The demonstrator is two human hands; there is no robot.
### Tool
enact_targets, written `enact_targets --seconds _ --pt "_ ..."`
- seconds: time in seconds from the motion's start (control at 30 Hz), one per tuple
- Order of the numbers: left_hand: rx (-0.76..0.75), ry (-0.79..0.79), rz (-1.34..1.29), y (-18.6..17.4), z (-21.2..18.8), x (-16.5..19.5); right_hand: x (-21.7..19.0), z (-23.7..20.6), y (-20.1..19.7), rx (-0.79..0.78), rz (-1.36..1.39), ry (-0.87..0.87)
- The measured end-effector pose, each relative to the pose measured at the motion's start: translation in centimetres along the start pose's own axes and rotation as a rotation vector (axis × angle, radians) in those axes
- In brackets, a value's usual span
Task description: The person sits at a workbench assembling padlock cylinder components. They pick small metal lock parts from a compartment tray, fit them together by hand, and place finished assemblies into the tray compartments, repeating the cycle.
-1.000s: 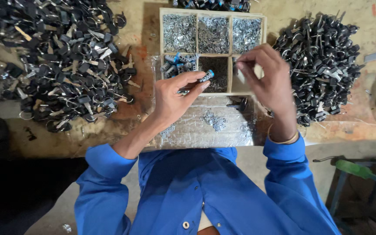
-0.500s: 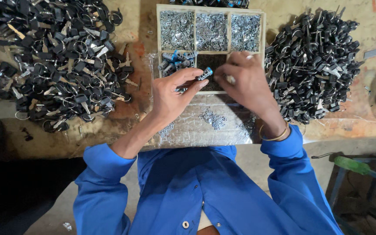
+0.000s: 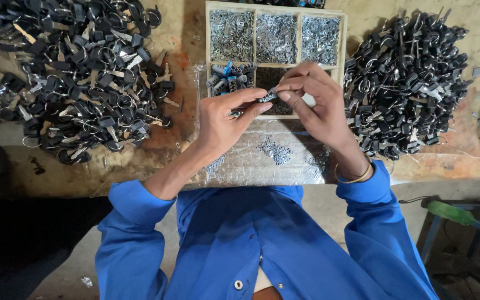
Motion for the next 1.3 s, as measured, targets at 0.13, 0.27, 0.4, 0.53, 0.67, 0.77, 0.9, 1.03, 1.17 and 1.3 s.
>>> enact_targets --seconds 0.13,0.27,0.4,0.53,0.67,0.77,0.9,1.03,1.17,1.3 --pt "-0.010 -0.002 -0.022 0.1 0.0 -0.2 0.6 -0.4 1.1 0.003 0.182 0.041" --pt "0.009 0.022 -0.017 0.0 0.0 -0.3 1.1 -0.5 1.4 0.016 0.222 0.080" --pt "0.000 0.035 -0.021 0.1 0.0 -0.3 0.5 -0.3 1.3 0.023 0.143 0.054" --pt "-0.012 0.046 -0.003 0.1 0.0 -0.3 -0.8 -0.1 1.2 0.002 -0.109 -0.022" --pt "-0.009 0.029 -0.006 0.1 0.0 -0.5 -1.6 0.1 1.1 -0.001 -0.189 -0.065" --pt "-0.020 0.026 -0.028 0.1 0.0 -0.6 -1.8 0.2 1.2 -0.014 -0.213 -0.092" --pt "-0.031 0.031 -0.032 0.1 0.0 -0.6 -1.7 0.3 1.3 -0.019 -0.212 -0.092" --pt "-0.029 0.039 -0.020 0.1 0.0 -0.5 -1.8 0.5 0.8 -0.049 -0.210 -0.141" --pt "-0.008 0.083 0.015 0.0 0.0 -0.3 -2.0 0.5 0.5 -0.110 -0.245 -0.166" --pt "-0.014 0.089 0.040 0.0 -0.1 -0.4 -2.7 0.5 0.5 -0.135 -0.365 -0.287"
Point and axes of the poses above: each hand's wrist, its own z-axis towards the middle knuckle, its own y-axis out of the palm, x = y × z, the point moved 6 cm from there along z, towards the middle knuckle, and after that the axes turned 7 degrees about -y, right-handed, at the moved point
